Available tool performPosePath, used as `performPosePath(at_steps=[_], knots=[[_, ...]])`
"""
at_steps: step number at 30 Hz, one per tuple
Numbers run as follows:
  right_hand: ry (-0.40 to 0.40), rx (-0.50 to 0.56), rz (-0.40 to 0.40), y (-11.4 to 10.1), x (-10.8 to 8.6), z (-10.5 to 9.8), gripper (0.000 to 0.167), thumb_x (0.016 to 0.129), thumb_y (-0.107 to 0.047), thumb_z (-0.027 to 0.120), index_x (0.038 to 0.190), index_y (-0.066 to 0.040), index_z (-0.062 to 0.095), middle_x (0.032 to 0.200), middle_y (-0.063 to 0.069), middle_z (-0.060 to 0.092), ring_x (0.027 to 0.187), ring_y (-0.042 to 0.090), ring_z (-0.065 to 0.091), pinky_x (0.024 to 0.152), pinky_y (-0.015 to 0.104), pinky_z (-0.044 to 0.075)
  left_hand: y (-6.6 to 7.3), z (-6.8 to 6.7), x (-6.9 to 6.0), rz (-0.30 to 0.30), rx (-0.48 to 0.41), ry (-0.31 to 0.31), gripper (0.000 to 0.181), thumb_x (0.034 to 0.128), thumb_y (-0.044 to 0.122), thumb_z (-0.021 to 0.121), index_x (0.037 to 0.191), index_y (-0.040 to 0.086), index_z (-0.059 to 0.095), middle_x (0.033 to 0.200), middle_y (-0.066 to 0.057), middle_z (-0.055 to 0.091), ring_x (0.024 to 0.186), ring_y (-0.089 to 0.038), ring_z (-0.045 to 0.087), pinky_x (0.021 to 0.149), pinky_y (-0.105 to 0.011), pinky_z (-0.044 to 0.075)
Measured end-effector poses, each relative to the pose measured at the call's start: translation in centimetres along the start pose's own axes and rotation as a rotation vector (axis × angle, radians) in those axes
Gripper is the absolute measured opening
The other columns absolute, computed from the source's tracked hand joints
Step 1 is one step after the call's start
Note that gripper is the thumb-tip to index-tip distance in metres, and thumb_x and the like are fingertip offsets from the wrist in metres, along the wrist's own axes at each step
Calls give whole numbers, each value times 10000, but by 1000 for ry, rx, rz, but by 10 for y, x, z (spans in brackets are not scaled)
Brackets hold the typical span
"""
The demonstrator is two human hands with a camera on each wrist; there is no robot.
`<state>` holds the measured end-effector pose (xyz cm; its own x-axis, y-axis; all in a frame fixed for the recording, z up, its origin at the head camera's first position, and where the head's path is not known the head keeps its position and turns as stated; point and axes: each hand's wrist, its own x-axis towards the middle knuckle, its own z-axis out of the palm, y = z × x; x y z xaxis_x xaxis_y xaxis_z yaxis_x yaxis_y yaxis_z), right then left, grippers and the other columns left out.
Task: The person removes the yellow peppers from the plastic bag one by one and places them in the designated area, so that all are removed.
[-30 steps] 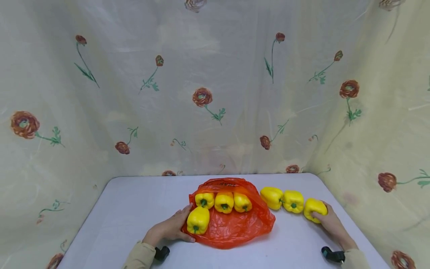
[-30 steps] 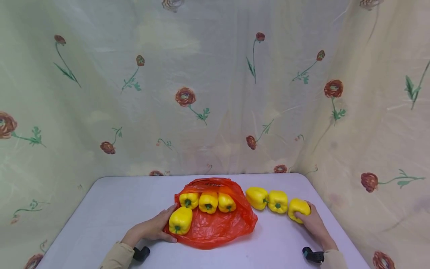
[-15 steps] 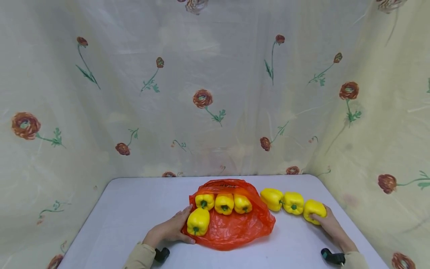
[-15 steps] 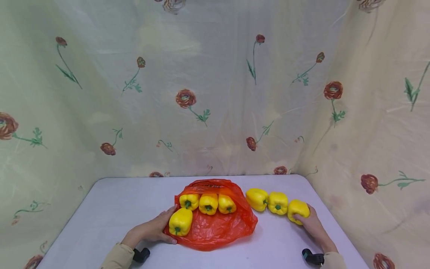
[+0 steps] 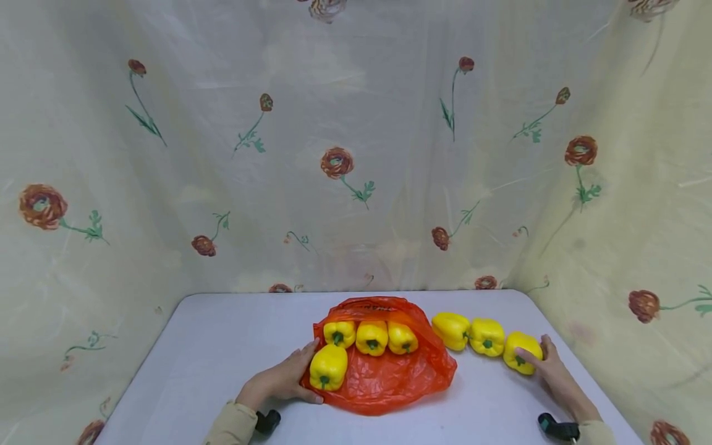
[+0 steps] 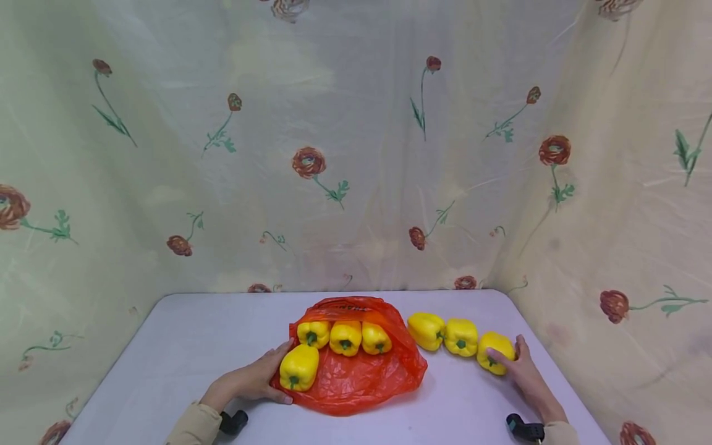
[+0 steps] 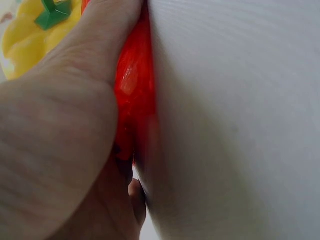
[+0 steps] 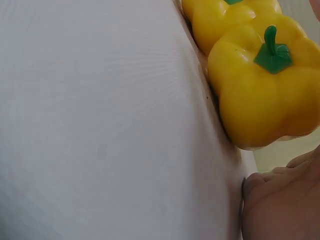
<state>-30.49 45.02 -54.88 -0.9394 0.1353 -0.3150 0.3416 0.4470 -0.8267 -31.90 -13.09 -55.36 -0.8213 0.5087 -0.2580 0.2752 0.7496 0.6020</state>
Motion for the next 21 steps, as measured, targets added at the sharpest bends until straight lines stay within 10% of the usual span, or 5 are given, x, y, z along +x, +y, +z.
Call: performPosePath(at_steps=[21], knots=[[184,-56,-190,-31,-11,-5,1141,905,-531,594,1480,-2,-239,1554,275,-218,1433,497,-113,1131,684,69,1,-1,0,0,20,5,1202,706,593,759,1556,97,70,1619,-116,154,1462,-396,184,1174,-592,182]])
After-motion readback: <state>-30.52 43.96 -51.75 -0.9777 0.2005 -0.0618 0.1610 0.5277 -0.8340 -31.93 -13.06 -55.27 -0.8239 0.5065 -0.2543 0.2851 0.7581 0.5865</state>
